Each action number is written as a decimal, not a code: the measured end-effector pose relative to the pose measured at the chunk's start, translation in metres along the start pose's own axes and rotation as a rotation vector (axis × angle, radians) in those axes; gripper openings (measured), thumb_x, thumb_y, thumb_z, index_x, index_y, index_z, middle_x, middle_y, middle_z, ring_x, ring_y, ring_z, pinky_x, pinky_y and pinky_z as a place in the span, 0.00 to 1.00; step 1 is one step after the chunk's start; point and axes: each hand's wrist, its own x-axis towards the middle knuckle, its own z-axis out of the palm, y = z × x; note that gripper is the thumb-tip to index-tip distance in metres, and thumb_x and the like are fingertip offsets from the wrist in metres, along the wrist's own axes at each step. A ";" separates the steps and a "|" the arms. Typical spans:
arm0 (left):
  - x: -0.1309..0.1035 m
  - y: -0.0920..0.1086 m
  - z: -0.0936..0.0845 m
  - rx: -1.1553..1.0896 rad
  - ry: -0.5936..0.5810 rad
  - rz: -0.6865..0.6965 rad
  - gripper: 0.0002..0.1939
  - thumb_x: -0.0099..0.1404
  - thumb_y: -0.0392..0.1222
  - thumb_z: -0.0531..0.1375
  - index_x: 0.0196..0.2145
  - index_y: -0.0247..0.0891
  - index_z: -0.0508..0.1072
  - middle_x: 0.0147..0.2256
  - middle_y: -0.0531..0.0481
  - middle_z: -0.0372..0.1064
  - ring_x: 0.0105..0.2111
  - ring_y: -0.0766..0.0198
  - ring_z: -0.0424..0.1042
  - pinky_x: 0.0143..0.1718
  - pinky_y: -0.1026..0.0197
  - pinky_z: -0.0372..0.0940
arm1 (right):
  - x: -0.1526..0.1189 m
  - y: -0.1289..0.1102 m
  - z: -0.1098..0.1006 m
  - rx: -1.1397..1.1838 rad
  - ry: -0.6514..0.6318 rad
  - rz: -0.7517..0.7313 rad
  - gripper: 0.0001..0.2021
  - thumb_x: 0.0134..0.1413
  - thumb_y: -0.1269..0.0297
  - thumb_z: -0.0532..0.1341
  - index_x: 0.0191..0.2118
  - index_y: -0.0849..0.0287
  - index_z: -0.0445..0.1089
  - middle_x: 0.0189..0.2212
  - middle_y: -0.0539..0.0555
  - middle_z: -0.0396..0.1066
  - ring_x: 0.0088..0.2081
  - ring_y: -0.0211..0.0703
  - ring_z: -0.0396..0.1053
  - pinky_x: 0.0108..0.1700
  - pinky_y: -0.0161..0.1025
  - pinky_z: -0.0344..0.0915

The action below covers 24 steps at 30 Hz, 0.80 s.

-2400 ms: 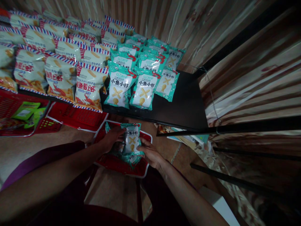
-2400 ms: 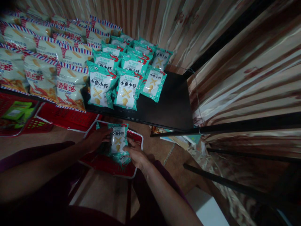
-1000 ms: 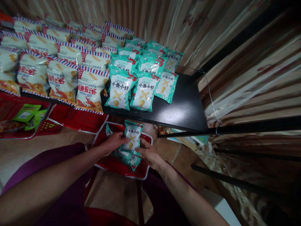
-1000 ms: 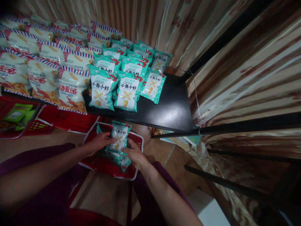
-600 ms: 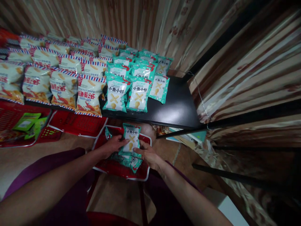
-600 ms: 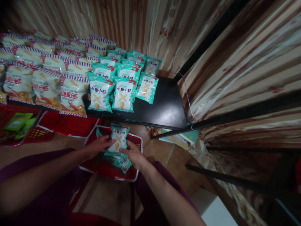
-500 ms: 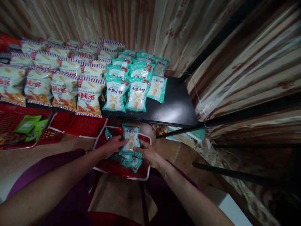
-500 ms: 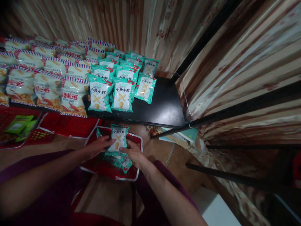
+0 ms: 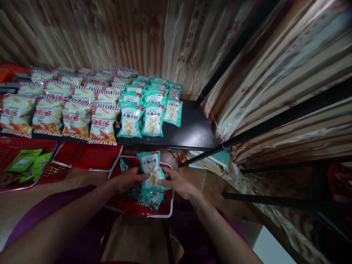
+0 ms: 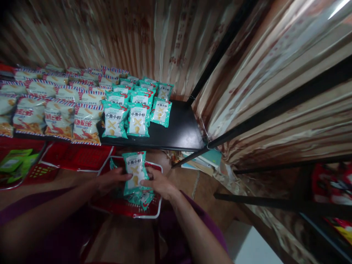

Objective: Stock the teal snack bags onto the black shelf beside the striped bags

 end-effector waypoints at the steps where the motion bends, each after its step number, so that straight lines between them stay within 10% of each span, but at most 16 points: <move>1: -0.002 -0.001 0.000 0.022 -0.046 0.015 0.32 0.46 0.50 0.70 0.47 0.33 0.69 0.42 0.40 0.74 0.41 0.53 0.73 0.41 0.53 0.68 | -0.003 -0.002 -0.004 -0.022 -0.058 -0.023 0.31 0.37 0.58 0.71 0.50 0.59 0.65 0.41 0.55 0.73 0.40 0.45 0.71 0.41 0.43 0.68; 5: -0.005 -0.005 0.001 0.124 -0.211 0.123 0.33 0.48 0.46 0.69 0.51 0.36 0.68 0.48 0.40 0.71 0.46 0.51 0.71 0.48 0.49 0.64 | -0.009 -0.006 -0.018 -0.142 -0.224 -0.042 0.32 0.39 0.63 0.70 0.52 0.59 0.63 0.43 0.56 0.73 0.44 0.47 0.70 0.47 0.45 0.66; 12: 0.001 0.007 0.017 0.289 -0.153 0.231 0.26 0.49 0.45 0.68 0.46 0.34 0.72 0.46 0.43 0.73 0.46 0.50 0.71 0.50 0.48 0.63 | -0.013 -0.017 -0.025 -0.195 -0.307 -0.048 0.28 0.40 0.61 0.70 0.50 0.60 0.66 0.41 0.55 0.74 0.42 0.46 0.72 0.48 0.45 0.66; 24: 0.019 0.044 0.075 0.324 0.297 0.647 0.22 0.59 0.52 0.59 0.46 0.36 0.66 0.46 0.43 0.71 0.48 0.53 0.69 0.50 0.53 0.62 | -0.021 -0.034 -0.053 -0.066 0.014 -0.340 0.27 0.43 0.56 0.69 0.50 0.59 0.67 0.41 0.56 0.74 0.41 0.45 0.72 0.46 0.43 0.66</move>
